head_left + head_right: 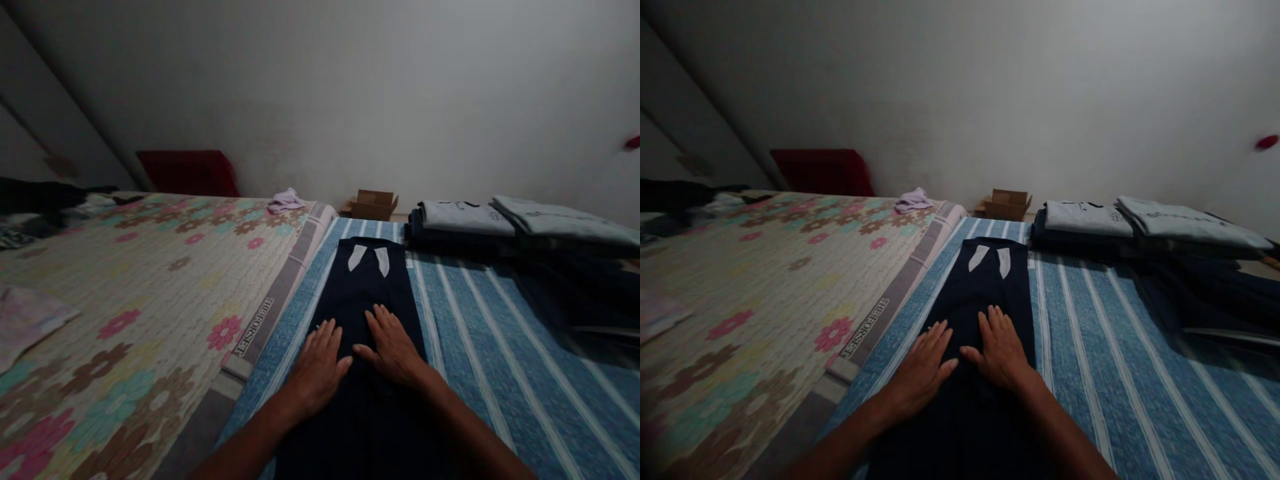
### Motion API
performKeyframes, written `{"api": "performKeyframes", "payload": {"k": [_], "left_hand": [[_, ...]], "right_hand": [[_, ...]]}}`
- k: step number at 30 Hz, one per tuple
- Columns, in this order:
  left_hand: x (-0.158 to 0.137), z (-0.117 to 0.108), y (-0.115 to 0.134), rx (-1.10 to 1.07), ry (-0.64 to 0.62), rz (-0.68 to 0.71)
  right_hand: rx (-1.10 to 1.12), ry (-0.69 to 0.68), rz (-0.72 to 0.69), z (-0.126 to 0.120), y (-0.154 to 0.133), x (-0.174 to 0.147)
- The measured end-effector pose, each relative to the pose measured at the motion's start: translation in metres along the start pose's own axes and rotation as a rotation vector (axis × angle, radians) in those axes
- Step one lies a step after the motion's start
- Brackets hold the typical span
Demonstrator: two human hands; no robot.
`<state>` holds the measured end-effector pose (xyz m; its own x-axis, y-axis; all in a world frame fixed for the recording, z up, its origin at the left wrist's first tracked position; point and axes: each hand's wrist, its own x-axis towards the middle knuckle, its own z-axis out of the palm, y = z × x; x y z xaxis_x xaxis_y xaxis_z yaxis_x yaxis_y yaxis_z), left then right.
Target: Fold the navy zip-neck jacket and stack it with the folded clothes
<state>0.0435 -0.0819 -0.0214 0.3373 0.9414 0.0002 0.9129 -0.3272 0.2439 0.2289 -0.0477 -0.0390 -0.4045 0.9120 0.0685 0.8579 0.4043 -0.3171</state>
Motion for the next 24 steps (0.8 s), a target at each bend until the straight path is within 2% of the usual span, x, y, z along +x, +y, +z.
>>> {"api": "performKeyframes", "payload": {"k": [3, 6, 10, 12, 14, 18, 21, 24], "left_hand": [[-0.002, 0.005, -0.002, 0.039, -0.082, -0.025], [-0.003, -0.002, -0.003, 0.006, -0.106, -0.034], [0.008, -0.018, -0.003, -0.092, 0.003, -0.026], [0.019, -0.022, -0.002, -0.116, 0.084, -0.025], [0.03, -0.022, 0.001, -0.096, 0.1, -0.031], [0.045, -0.015, 0.01, 0.003, -0.03, -0.086], [0.046, -0.009, 0.013, 0.027, -0.109, -0.091], [0.044, -0.004, 0.01, 0.016, -0.152, -0.08]], "right_hand": [[0.033, -0.046, 0.033, 0.005, 0.002, 0.001], [0.059, -0.069, 0.044, 0.001, -0.001, -0.001], [0.105, -0.041, 0.049, -0.008, -0.002, 0.001], [0.114, 0.014, 0.029, -0.015, -0.003, 0.009], [0.103, 0.086, -0.004, -0.021, -0.004, 0.025], [0.034, 0.167, -0.052, -0.028, -0.002, 0.071], [-0.014, 0.088, -0.087, -0.02, 0.009, 0.097], [-0.009, -0.002, -0.047, -0.007, 0.023, 0.108]]}}
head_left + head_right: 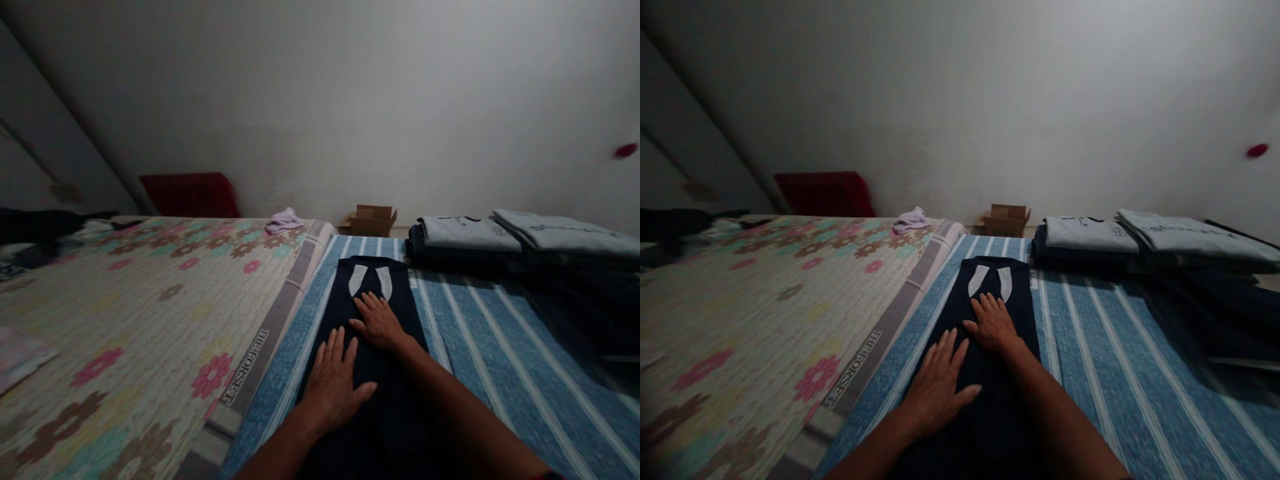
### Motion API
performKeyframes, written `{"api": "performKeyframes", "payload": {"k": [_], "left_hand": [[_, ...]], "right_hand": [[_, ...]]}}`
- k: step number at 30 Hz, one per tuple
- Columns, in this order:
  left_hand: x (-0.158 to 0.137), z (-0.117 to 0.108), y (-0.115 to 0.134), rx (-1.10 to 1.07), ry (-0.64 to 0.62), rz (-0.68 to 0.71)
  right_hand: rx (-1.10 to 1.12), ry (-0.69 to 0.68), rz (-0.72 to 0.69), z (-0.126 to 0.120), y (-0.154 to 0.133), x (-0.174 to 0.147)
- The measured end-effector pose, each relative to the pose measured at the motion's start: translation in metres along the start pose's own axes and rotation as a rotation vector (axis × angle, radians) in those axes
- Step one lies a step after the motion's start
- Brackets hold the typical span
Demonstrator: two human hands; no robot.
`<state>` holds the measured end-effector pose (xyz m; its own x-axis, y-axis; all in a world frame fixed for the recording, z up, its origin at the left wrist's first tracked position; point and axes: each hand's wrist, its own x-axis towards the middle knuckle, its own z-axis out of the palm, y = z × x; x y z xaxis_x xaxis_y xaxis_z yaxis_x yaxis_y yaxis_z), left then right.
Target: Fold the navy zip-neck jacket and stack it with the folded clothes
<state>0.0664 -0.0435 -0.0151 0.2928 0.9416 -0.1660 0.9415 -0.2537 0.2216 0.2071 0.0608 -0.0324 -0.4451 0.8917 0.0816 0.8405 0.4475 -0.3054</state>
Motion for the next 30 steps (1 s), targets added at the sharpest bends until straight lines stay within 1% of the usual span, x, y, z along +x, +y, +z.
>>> {"api": "performKeyframes", "payload": {"k": [4, 12, 21, 23, 26, 28, 30], "left_hand": [[0.001, 0.003, -0.005, -0.026, -0.028, 0.015], [0.002, 0.002, -0.003, -0.06, -0.036, 0.011], [0.003, 0.003, -0.004, -0.041, -0.014, 0.01], [0.002, 0.001, -0.003, -0.03, -0.023, 0.002], [0.002, 0.0, -0.002, -0.02, -0.029, -0.005], [0.003, 0.001, -0.002, -0.016, -0.021, 0.0], [0.003, 0.002, -0.003, -0.014, -0.011, 0.004]], "right_hand": [[0.018, -0.003, 0.045, 0.009, 0.009, -0.001], [0.015, -0.001, 0.075, 0.006, 0.004, -0.001], [0.038, -0.008, 0.08, 0.001, 0.001, -0.002], [0.03, 0.012, 0.066, -0.001, -0.002, -0.004], [0.015, 0.082, 0.006, -0.003, -0.008, -0.009], [0.018, 0.072, -0.016, -0.002, -0.01, -0.012], [0.03, 0.029, -0.01, 0.001, -0.01, -0.015]]}}
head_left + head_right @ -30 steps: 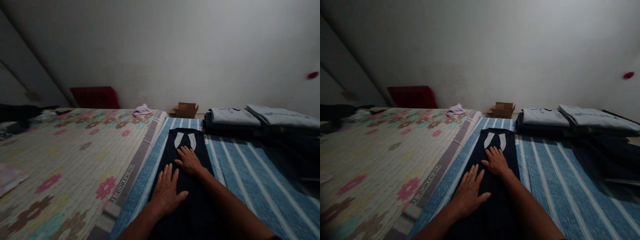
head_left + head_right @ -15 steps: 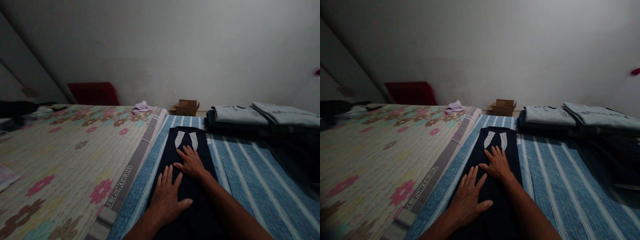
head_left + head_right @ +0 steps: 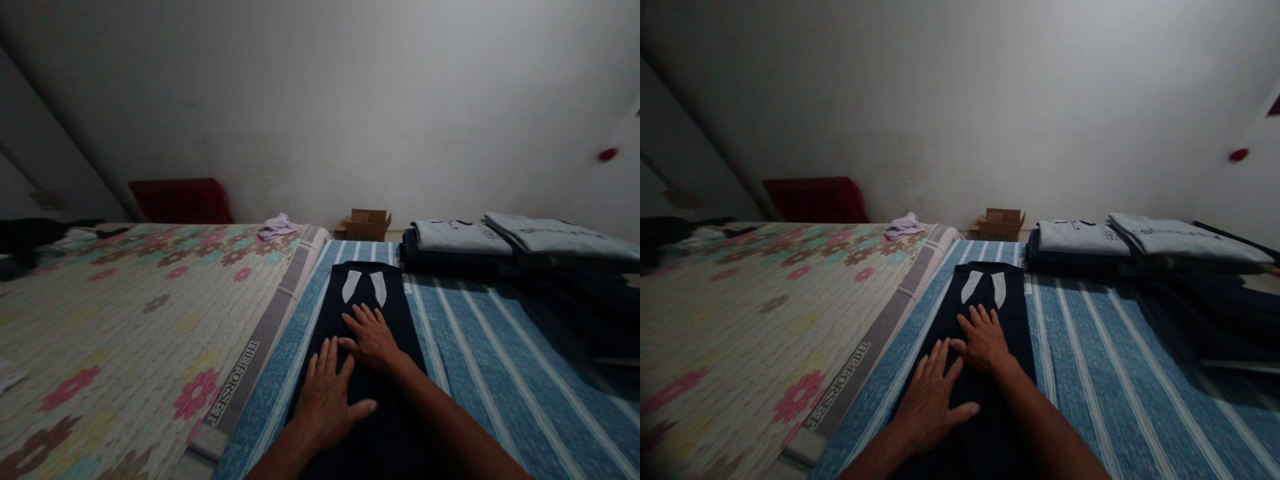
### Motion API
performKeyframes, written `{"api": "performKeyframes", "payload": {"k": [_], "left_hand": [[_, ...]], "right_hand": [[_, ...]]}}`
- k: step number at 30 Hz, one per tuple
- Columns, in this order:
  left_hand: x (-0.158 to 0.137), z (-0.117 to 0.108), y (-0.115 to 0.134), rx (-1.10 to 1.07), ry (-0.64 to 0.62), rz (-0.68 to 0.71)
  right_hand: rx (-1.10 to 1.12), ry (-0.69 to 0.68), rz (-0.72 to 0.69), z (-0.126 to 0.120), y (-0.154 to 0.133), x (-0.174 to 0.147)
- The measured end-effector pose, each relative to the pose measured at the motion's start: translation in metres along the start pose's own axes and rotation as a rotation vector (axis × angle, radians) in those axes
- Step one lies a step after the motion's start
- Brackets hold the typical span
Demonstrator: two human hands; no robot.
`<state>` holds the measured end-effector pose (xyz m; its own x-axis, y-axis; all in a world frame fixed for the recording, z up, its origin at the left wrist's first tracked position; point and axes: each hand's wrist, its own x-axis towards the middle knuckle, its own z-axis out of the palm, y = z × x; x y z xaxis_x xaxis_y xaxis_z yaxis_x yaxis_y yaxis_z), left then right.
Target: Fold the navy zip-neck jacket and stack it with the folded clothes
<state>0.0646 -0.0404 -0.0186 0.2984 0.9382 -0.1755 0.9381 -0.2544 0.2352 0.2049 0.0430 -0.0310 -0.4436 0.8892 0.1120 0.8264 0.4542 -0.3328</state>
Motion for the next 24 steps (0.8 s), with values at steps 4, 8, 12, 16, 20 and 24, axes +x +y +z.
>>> {"api": "performKeyframes", "payload": {"k": [4, 8, 12, 16, 20, 24], "left_hand": [[0.001, 0.0, -0.001, 0.003, 0.009, 0.009], [0.002, -0.001, 0.0, 0.033, 0.009, -0.003], [0.002, -0.002, 0.001, 0.06, 0.004, -0.005], [0.002, -0.002, 0.001, 0.069, 0.015, 0.001], [0.002, -0.001, 0.001, 0.066, 0.03, 0.002], [0.003, 0.001, -0.001, 0.074, 0.048, 0.012]], "right_hand": [[0.025, -0.028, 0.027, 0.004, 0.003, 0.0], [0.033, -0.034, 0.043, 0.0, 0.002, 0.003], [0.058, -0.033, 0.079, -0.006, -0.007, -0.005], [0.084, 0.014, 0.088, -0.004, -0.012, -0.027], [0.073, 0.016, 0.123, 0.005, -0.008, -0.042], [0.059, 0.03, 0.129, 0.007, -0.004, -0.042]]}}
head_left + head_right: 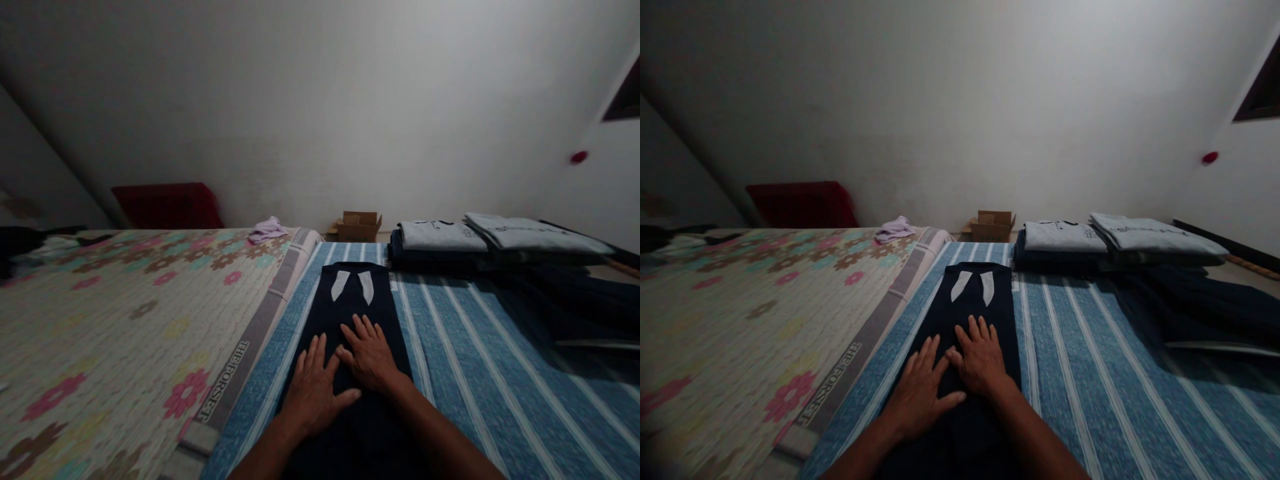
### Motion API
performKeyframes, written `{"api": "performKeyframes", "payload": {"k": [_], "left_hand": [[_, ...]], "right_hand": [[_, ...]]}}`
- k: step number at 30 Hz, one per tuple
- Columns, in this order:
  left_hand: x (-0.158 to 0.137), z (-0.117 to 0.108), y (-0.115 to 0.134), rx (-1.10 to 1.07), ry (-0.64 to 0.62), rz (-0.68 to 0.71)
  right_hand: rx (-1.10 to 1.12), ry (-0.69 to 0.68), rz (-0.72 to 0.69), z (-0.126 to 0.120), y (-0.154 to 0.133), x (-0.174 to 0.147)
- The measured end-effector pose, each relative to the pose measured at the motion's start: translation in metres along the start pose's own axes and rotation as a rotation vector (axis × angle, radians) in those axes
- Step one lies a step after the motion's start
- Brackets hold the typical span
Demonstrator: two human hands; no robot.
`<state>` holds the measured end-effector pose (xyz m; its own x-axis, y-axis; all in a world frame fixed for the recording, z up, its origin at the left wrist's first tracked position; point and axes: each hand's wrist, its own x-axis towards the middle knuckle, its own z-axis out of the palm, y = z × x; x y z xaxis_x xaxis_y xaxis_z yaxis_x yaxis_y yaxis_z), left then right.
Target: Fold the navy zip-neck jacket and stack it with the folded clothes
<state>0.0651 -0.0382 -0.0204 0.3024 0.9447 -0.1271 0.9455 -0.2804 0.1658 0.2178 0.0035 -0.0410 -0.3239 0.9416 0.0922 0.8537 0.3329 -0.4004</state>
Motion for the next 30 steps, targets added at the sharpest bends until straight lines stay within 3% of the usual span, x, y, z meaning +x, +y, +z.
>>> {"api": "performKeyframes", "payload": {"k": [6, 11, 15, 19, 23, 26, 30], "left_hand": [[0.0, 0.002, -0.002, 0.012, 0.018, 0.002], [0.002, 0.005, -0.004, -0.042, 0.088, 0.055], [-0.001, 0.003, -0.013, -0.124, 0.215, 0.138], [-0.019, -0.003, -0.036, -0.169, 0.305, 0.351], [-0.05, -0.008, -0.055, -0.122, 0.373, 0.505], [-0.073, -0.012, -0.055, -0.099, 0.379, 0.588], [-0.097, -0.018, -0.045, -0.069, 0.314, 0.668]], "right_hand": [[-0.001, 0.0, -0.03, -0.015, -0.007, -0.014], [0.034, 0.063, -0.188, -0.03, -0.025, -0.07], [0.057, 0.083, -0.345, -0.036, -0.034, -0.121], [-0.026, 0.141, -0.478, -0.026, -0.028, -0.156], [-0.19, 0.366, -0.614, 0.001, -0.03, -0.175], [-0.302, 0.525, -0.618, 0.017, -0.04, -0.183], [-0.382, 0.578, -0.649, 0.018, -0.047, -0.187]]}}
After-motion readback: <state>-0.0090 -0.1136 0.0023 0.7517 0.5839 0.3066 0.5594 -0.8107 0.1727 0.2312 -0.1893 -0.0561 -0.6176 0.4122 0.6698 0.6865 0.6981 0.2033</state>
